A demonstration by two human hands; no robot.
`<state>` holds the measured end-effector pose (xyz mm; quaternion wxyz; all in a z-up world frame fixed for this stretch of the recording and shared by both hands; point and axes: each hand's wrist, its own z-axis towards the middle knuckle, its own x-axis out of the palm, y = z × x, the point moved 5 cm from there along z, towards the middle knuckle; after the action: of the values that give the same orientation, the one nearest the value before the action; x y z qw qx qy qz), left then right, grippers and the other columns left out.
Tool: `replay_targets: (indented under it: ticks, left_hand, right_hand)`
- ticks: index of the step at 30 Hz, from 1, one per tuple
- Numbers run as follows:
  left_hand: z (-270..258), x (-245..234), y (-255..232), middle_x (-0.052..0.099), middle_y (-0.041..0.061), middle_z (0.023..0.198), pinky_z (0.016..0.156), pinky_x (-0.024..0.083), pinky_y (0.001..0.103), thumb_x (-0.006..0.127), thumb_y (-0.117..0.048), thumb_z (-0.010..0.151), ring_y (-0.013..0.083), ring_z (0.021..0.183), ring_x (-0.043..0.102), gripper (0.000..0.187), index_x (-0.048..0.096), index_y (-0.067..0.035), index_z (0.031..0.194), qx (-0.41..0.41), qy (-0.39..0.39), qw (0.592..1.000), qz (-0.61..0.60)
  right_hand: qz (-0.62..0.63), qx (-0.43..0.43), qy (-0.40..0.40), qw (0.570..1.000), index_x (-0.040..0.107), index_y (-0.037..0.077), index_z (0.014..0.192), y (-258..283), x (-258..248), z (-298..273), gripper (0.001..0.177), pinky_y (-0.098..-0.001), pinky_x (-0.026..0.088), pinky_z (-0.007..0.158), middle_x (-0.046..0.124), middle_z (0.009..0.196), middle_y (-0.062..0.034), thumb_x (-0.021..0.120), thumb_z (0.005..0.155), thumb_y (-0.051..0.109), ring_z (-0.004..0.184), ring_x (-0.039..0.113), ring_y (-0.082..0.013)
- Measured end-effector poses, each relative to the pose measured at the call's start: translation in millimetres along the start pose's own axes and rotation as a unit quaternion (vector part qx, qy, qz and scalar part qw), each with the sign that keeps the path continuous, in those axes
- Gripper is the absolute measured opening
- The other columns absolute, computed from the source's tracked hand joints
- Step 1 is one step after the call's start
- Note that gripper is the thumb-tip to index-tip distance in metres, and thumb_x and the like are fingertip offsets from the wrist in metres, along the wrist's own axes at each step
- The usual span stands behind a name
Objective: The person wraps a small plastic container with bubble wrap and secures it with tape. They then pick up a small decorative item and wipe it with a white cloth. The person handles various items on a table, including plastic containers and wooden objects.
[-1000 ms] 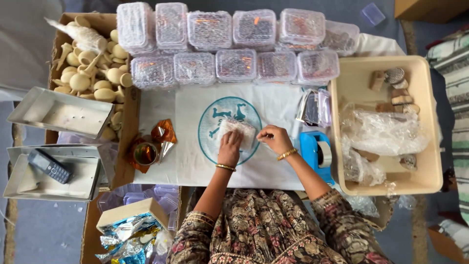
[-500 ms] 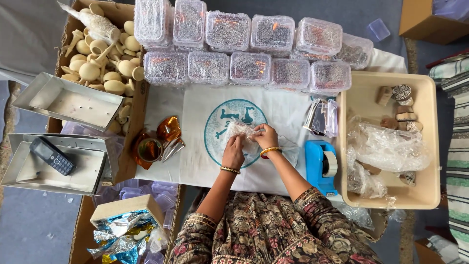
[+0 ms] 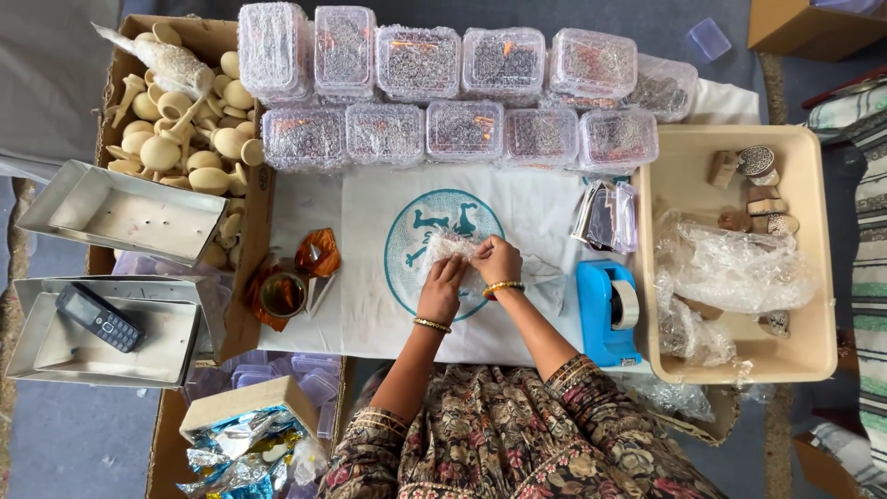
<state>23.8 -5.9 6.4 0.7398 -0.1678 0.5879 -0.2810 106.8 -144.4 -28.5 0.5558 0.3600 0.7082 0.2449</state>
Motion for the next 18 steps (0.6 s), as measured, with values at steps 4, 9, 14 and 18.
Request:
replay_targets:
  ticks: [4, 9, 14, 18]
  left_hand:
    - [2.1, 7.2, 1.2, 0.059, 0.008, 0.139, 0.107, 0.047, 0.039, 0.056, 0.001, 0.081, 0.0292, 0.129, 0.053, 0.05, 0.065, -0.003, 0.13, 0.0, 0.035, 0.999, 0.035]
    - [5.5, 12.4, 0.6, 0.056, 0.009, 0.137, 0.107, 0.046, 0.039, 0.056, -0.006, 0.086, 0.029, 0.127, 0.052, 0.041, 0.065, -0.003, 0.126, 0.005, 0.076, 0.994, 0.077]
    - [5.3, 13.1, 0.2, 0.055, 0.01, 0.139, 0.108, 0.045, 0.04, 0.056, -0.007, 0.087, 0.0295, 0.127, 0.051, 0.04, 0.065, -0.003, 0.126, 0.004, 0.088, 0.992, 0.091]
    - [2.8, 16.5, 3.1, 0.055, 0.01, 0.14, 0.108, 0.045, 0.04, 0.055, -0.007, 0.087, 0.0302, 0.128, 0.05, 0.043, 0.064, -0.001, 0.129, 0.014, 0.092, 0.991, 0.1]
  right_hand:
    - [-0.092, -0.047, -0.014, 0.995, 0.067, 0.01, 0.08, 6.3, 1.8, -2.6, 0.014, -0.0376, 0.059, 0.067, 0.077, 0.077, -0.0046, 0.08, 0.075, 0.013, 0.073, 0.075, -0.0249]
    - [-0.155, -0.112, -0.04, 0.981, 0.065, 0.017, 0.102, 10.9, 1.7, -13.7, 0.028, -0.0423, 0.056, 0.063, 0.076, 0.079, 0.0031, 0.08, 0.079, 0.015, 0.076, 0.074, -0.027]
    - [-0.209, -0.126, -0.105, 0.964, 0.058, 0.016, 0.127, 55.2, -32.0, -23.9, 0.071, -0.0439, 0.056, 0.067, 0.07, 0.1, -0.0087, 0.088, 0.063, 0.019, 0.094, 0.066, -0.0344]
    - [-0.114, -0.135, -0.086, 0.98, 0.057, 0.016, 0.129, 16.0, -34.9, 0.7, 0.075, -0.0448, 0.054, 0.088, 0.061, 0.117, -0.0128, 0.094, 0.063, 0.023, 0.105, 0.063, -0.0334]
